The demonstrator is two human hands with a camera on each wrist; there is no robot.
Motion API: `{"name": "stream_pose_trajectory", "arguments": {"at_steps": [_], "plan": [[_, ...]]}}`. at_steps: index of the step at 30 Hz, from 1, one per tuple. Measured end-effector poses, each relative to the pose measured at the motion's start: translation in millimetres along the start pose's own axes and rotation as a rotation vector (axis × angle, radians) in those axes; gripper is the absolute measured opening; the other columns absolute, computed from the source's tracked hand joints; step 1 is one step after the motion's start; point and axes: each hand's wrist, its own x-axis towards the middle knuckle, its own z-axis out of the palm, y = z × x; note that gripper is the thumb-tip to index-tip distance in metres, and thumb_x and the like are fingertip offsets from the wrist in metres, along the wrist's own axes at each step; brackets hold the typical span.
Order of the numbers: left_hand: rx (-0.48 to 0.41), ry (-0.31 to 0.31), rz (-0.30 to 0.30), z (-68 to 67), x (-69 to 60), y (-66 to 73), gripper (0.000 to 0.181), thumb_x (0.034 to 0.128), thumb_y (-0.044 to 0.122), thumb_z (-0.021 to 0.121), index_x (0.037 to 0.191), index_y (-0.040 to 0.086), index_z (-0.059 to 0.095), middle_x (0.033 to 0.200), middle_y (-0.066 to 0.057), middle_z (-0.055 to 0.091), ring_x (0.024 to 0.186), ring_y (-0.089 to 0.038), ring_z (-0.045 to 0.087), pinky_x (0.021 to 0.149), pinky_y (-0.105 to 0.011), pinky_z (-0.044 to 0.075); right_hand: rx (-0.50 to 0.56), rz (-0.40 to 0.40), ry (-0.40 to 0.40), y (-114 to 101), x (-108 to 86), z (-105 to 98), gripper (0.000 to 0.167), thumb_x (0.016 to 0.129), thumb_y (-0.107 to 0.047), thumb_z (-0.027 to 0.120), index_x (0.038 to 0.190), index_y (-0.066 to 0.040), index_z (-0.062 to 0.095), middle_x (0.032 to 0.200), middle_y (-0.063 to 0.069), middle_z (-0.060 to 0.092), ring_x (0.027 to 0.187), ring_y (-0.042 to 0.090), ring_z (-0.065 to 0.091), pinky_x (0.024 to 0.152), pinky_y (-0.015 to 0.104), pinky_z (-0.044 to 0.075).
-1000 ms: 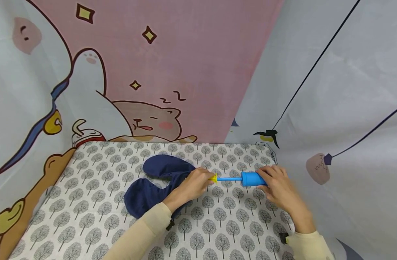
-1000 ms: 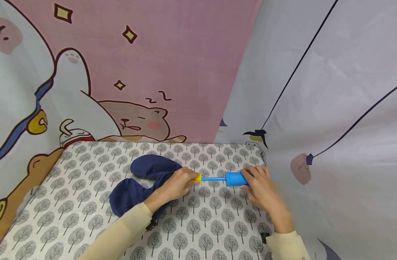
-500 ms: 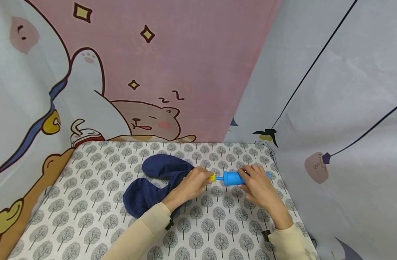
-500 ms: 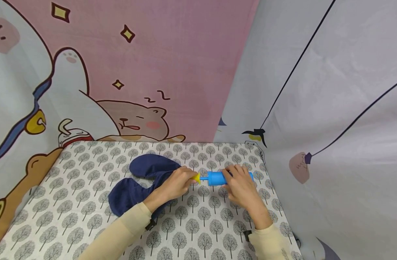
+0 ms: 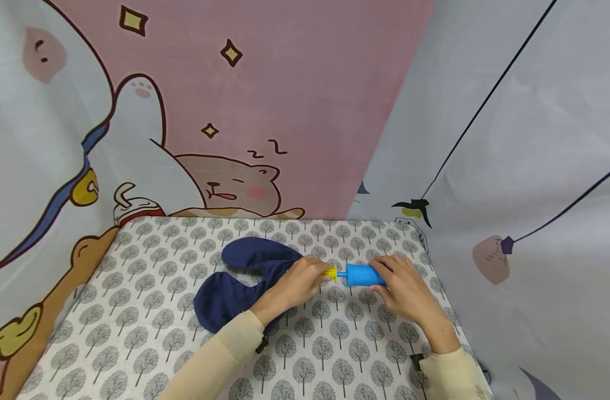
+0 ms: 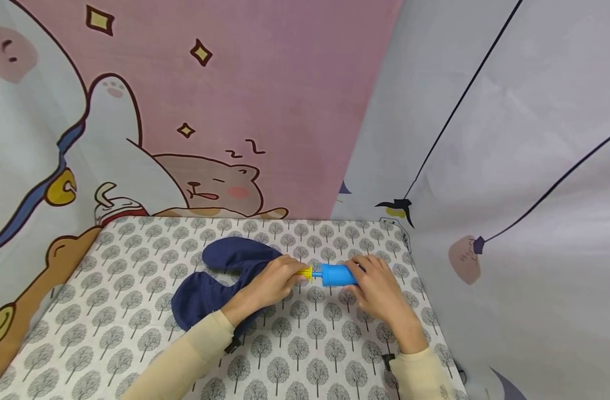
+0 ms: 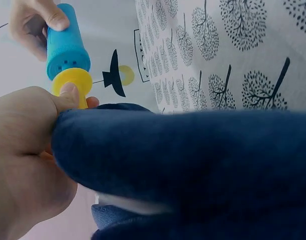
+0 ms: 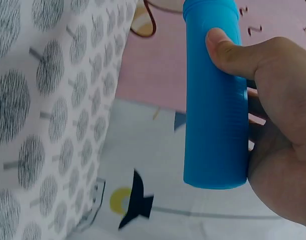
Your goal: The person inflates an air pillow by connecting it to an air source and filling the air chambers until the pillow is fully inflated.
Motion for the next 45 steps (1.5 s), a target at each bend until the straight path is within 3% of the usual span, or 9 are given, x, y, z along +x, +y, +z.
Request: {"name": "stream_pose_trajectory", "arguments": {"at_steps": [7,14,19,22,28,34,42,45], "plan": [[0.038,-0.055,-0.044,-12.7,4.0,14.2,0.021,0.1086,0.013,0.075,0.126,0.005,0.082,0.115,-0.008,0.086,0.102,-0.024,0.076,0.093,-0.036,0.065,-0.006,0.057,0.006,29.7,-20.1,-19.0,0.059,0.087,-0.018,0.097,0.138,0.000,0.074,0.133,0.022,0.076,0.124,0.049,0.069,0.107,0.069,0.050],[0.025,-0.009,-0.006,-2.0,2.9,4.4,0.020,0.1068,0.013,0.077,0.124,0.004,0.082,0.113,-0.008,0.085,0.098,-0.022,0.075,0.090,-0.033,0.064,0.013,0.089,0.018,56.6,-38.6,-35.0,0.063,0.083,-0.008,0.097,0.141,0.000,0.073,0.137,0.025,0.076,0.128,0.051,0.066,0.107,0.070,0.044],[0.047,-0.026,-0.049,-9.9,1.2,13.4,0.022,0.1071,0.014,0.077,0.127,0.005,0.082,0.114,-0.008,0.085,0.101,-0.023,0.076,0.093,-0.036,0.065,0.018,0.114,0.015,67.2,-45.2,-41.2,0.065,0.082,-0.009,0.097,0.141,0.001,0.073,0.140,0.028,0.075,0.128,0.052,0.066,0.109,0.071,0.043],[0.036,0.005,-0.045,-6.9,0.0,10.4,0.022,0.1057,0.012,0.079,0.126,0.004,0.082,0.112,-0.009,0.085,0.100,-0.023,0.075,0.090,-0.034,0.065,0.003,0.101,0.010,62.3,-41.1,-41.3,0.066,0.082,-0.011,0.097,0.142,0.001,0.073,0.139,0.026,0.076,0.128,0.051,0.067,0.109,0.071,0.045],[-0.002,0.089,-0.028,15.2,-3.6,-9.5,0.022,0.1008,0.008,0.084,0.122,0.006,0.083,0.107,-0.008,0.085,0.093,-0.023,0.073,0.082,-0.032,0.064,-0.026,0.023,0.031,36.6,-23.2,-30.6,0.061,0.084,-0.011,0.097,0.139,0.004,0.074,0.136,0.024,0.077,0.122,0.048,0.069,0.106,0.068,0.050],[0.020,0.114,-0.016,25.7,-4.8,-20.3,0.022,0.0995,0.009,0.086,0.122,0.007,0.084,0.104,-0.006,0.085,0.092,-0.022,0.073,0.082,-0.035,0.066,-0.080,-0.012,0.032,13.3,-10.0,-20.4,0.058,0.085,-0.014,0.099,0.135,0.004,0.075,0.132,0.021,0.077,0.120,0.046,0.070,0.103,0.068,0.053],[0.032,0.105,0.018,24.6,-2.8,-18.4,0.016,0.0983,0.008,0.086,0.114,0.006,0.082,0.099,-0.005,0.084,0.089,-0.020,0.071,0.082,-0.032,0.062,-0.092,-0.030,0.029,-8.4,3.6,-6.0,0.057,0.086,-0.018,0.099,0.133,0.003,0.075,0.130,0.019,0.077,0.119,0.044,0.069,0.104,0.066,0.055],[0.046,0.099,0.027,14.3,-1.2,-6.6,0.015,0.0985,0.007,0.085,0.113,0.005,0.082,0.098,-0.005,0.084,0.089,-0.019,0.072,0.082,-0.032,0.062,-0.105,-0.041,0.024,-14.6,7.8,-2.0,0.058,0.085,-0.021,0.100,0.132,0.002,0.075,0.130,0.018,0.076,0.117,0.043,0.068,0.104,0.066,0.055]]}}
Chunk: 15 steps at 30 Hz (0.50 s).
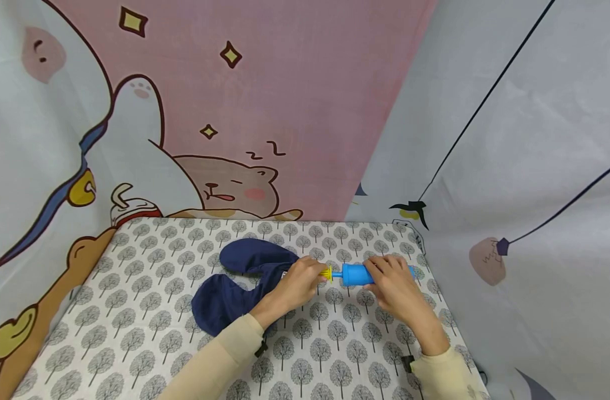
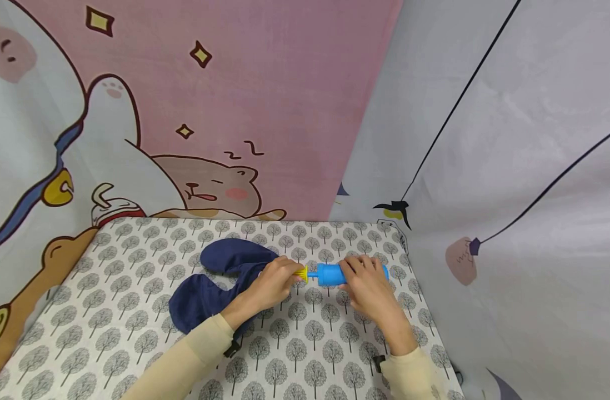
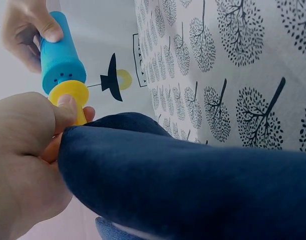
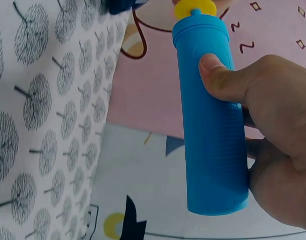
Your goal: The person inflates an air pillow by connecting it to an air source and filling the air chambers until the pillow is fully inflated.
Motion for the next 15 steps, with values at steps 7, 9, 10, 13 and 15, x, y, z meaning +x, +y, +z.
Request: {"name": "stream_pose_trajectory", "arguments": {"at_steps": [7,9,10,13,15], "plan": [[0.016,-0.038,-0.024,-11.2,0.8,12.3,0.016,0.1018,0.005,0.081,0.117,0.001,0.082,0.102,-0.009,0.084,0.092,-0.022,0.073,0.083,-0.035,0.063,0.007,-0.014,-0.015,-9.4,8.0,5.2,0.060,0.083,-0.024,0.102,0.132,0.000,0.075,0.129,0.016,0.076,0.118,0.040,0.070,0.100,0.062,0.056],[0.020,-0.048,-0.025,-13.2,1.1,12.5,0.016,0.1017,0.006,0.082,0.117,0.002,0.082,0.103,-0.009,0.084,0.092,-0.022,0.074,0.082,-0.035,0.064,0.031,-0.006,-0.023,-7.8,6.9,4.5,0.061,0.083,-0.023,0.102,0.133,-0.001,0.076,0.130,0.016,0.077,0.119,0.040,0.071,0.101,0.063,0.057],[0.021,-0.051,-0.023,-14.0,1.3,12.0,0.016,0.1016,0.007,0.082,0.117,0.002,0.082,0.103,-0.009,0.084,0.092,-0.022,0.074,0.082,-0.034,0.064,0.043,-0.001,-0.025,-5.9,5.6,3.3,0.061,0.084,-0.023,0.102,0.134,-0.001,0.076,0.130,0.017,0.077,0.120,0.041,0.071,0.102,0.064,0.057],[0.007,-0.058,-0.022,-21.3,3.0,14.3,0.017,0.1018,0.009,0.083,0.118,0.003,0.082,0.103,-0.008,0.084,0.092,-0.022,0.075,0.083,-0.034,0.065,0.070,0.020,-0.026,4.2,-0.3,-1.2,0.061,0.085,-0.023,0.100,0.136,0.000,0.075,0.132,0.018,0.077,0.121,0.042,0.071,0.105,0.065,0.057],[0.001,-0.058,-0.015,-22.4,3.2,12.9,0.018,0.1025,0.010,0.082,0.119,0.003,0.083,0.104,-0.008,0.084,0.092,-0.021,0.075,0.083,-0.032,0.065,0.072,0.034,-0.019,13.3,-6.1,-5.3,0.061,0.086,-0.023,0.099,0.137,0.000,0.075,0.132,0.019,0.077,0.121,0.043,0.071,0.105,0.067,0.056]]}}
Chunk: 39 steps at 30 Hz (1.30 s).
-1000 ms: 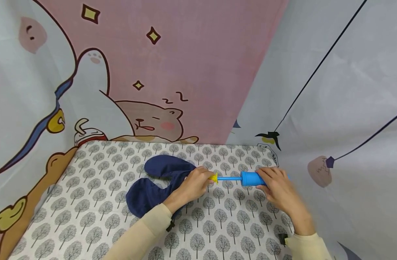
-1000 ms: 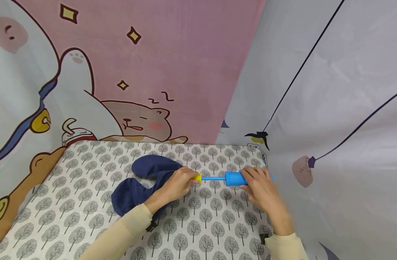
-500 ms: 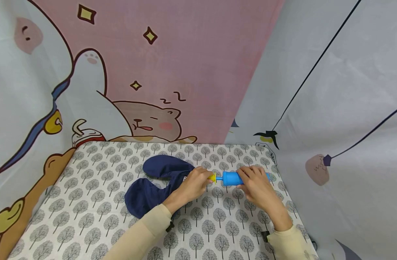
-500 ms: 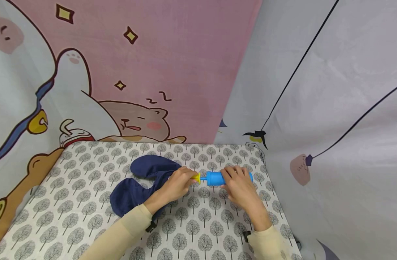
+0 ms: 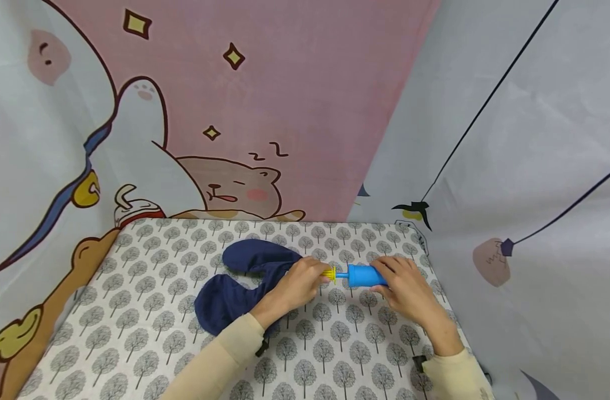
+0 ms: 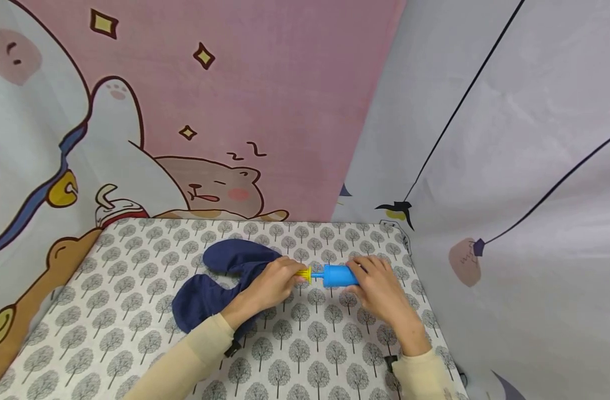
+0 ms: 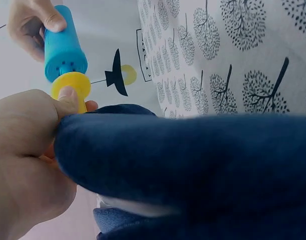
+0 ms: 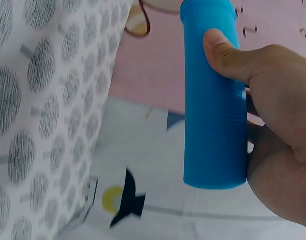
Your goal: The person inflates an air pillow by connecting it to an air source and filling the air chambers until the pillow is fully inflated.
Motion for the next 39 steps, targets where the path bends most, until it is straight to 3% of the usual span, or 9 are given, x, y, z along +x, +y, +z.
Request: {"name": "stream_pose_trajectory", "arguments": {"at_steps": [10,18,21,28,39], "plan": [[-0.004,-0.078,-0.088,-6.0,2.8,7.6,0.021,0.1070,0.013,0.077,0.126,0.004,0.081,0.116,-0.009,0.086,0.105,-0.024,0.077,0.097,-0.036,0.065,0.031,0.088,0.019,42.0,-30.0,-24.3,0.061,0.084,-0.014,0.099,0.138,-0.001,0.074,0.134,0.022,0.076,0.125,0.050,0.068,0.106,0.068,0.047],[-0.009,-0.053,-0.099,-4.7,2.8,9.5,0.020,0.1048,0.012,0.080,0.122,0.003,0.081,0.111,-0.009,0.086,0.102,-0.024,0.078,0.095,-0.037,0.066,0.025,0.131,0.030,61.9,-42.9,-40.3,0.063,0.081,-0.010,0.098,0.138,0.002,0.074,0.136,0.027,0.074,0.126,0.054,0.065,0.106,0.071,0.044],[0.003,-0.038,-0.088,-1.9,2.6,9.1,0.021,0.1055,0.013,0.079,0.123,0.002,0.081,0.110,-0.009,0.085,0.100,-0.024,0.077,0.092,-0.036,0.066,0.003,0.116,0.016,58.1,-39.7,-41.4,0.062,0.084,-0.010,0.097,0.139,0.003,0.073,0.136,0.027,0.074,0.126,0.053,0.065,0.107,0.071,0.044],[-0.024,0.089,-0.038,32.6,-2.1,-17.6,0.019,0.1004,0.010,0.085,0.118,0.003,0.082,0.101,-0.007,0.084,0.093,-0.024,0.075,0.086,-0.036,0.066,-0.034,0.030,0.018,33.8,-23.1,-27.6,0.058,0.086,-0.010,0.097,0.136,0.007,0.074,0.131,0.025,0.077,0.120,0.048,0.069,0.105,0.069,0.051],[-0.018,0.085,-0.054,30.0,-3.3,-16.5,0.017,0.1014,0.011,0.084,0.117,0.004,0.083,0.104,-0.008,0.085,0.098,-0.026,0.076,0.092,-0.038,0.066,-0.074,-0.020,0.057,1.0,-2.3,-2.2,0.053,0.083,-0.015,0.101,0.128,0.003,0.077,0.124,0.021,0.076,0.115,0.044,0.069,0.098,0.064,0.056]]}}
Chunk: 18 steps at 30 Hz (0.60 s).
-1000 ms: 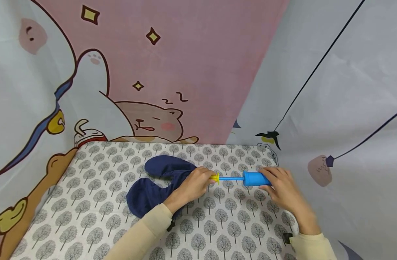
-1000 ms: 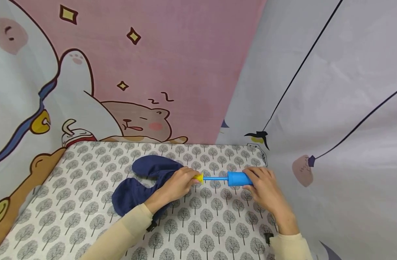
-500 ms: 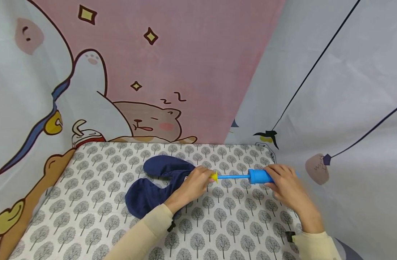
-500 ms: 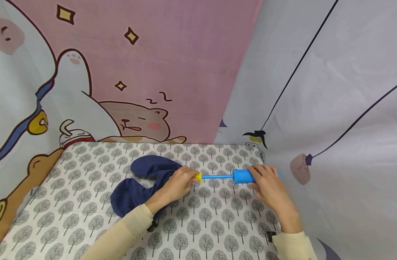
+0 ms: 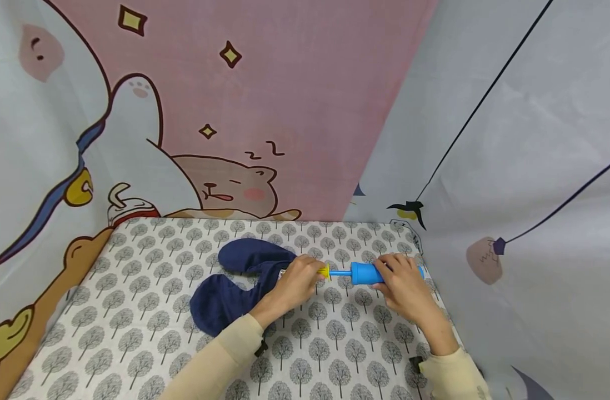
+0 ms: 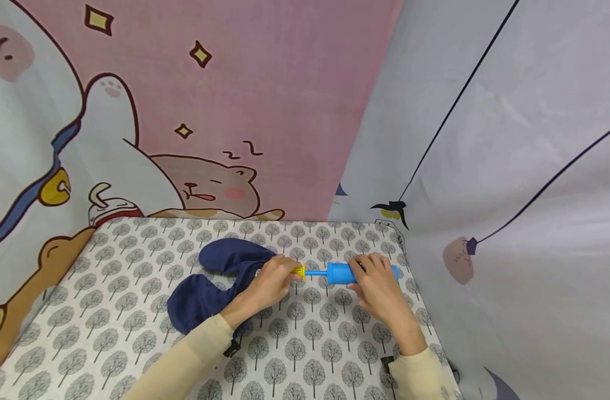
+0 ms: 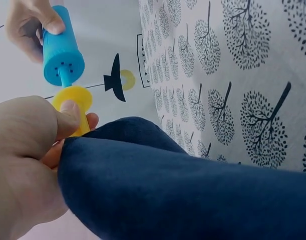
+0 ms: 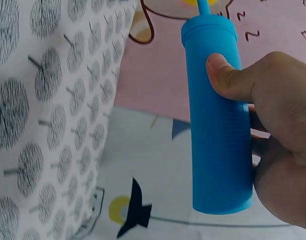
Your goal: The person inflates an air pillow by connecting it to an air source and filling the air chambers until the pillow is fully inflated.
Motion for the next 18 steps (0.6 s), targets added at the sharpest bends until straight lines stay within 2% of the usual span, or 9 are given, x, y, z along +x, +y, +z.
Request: {"name": "stream_pose_trajectory", "arguments": {"at_steps": [5,8,13,18], "plan": [[0.002,0.011,-0.008,4.1,-0.6,-2.4,0.017,0.0998,0.009,0.086,0.116,0.003,0.083,0.103,-0.010,0.085,0.098,-0.027,0.076,0.092,-0.040,0.066,-0.007,-0.015,0.030,-14.8,9.4,12.6,0.055,0.081,-0.016,0.102,0.127,0.002,0.077,0.123,0.020,0.077,0.112,0.043,0.068,0.100,0.063,0.056],[0.010,0.007,-0.006,1.9,-0.7,-0.4,0.019,0.0999,0.009,0.085,0.117,0.002,0.082,0.105,-0.010,0.086,0.099,-0.027,0.076,0.091,-0.039,0.066,-0.011,-0.027,0.036,-22.5,14.5,17.3,0.055,0.080,-0.017,0.103,0.126,0.001,0.077,0.123,0.019,0.077,0.111,0.042,0.068,0.100,0.062,0.055],[-0.026,-0.030,-0.012,-11.7,1.4,9.3,0.020,0.1021,0.010,0.083,0.120,0.001,0.082,0.108,-0.012,0.086,0.097,-0.025,0.076,0.086,-0.035,0.066,0.031,-0.031,0.026,-24.8,18.1,17.7,0.055,0.083,-0.018,0.102,0.129,0.001,0.077,0.126,0.019,0.077,0.116,0.041,0.069,0.101,0.060,0.054],[-0.032,-0.081,-0.059,-30.8,6.5,22.6,0.019,0.1040,0.013,0.081,0.120,0.004,0.083,0.109,-0.010,0.086,0.098,-0.024,0.077,0.089,-0.036,0.066,0.077,0.004,0.006,-7.4,9.7,11.7,0.058,0.086,-0.019,0.100,0.135,0.001,0.076,0.131,0.020,0.077,0.121,0.044,0.070,0.107,0.063,0.054]]}}
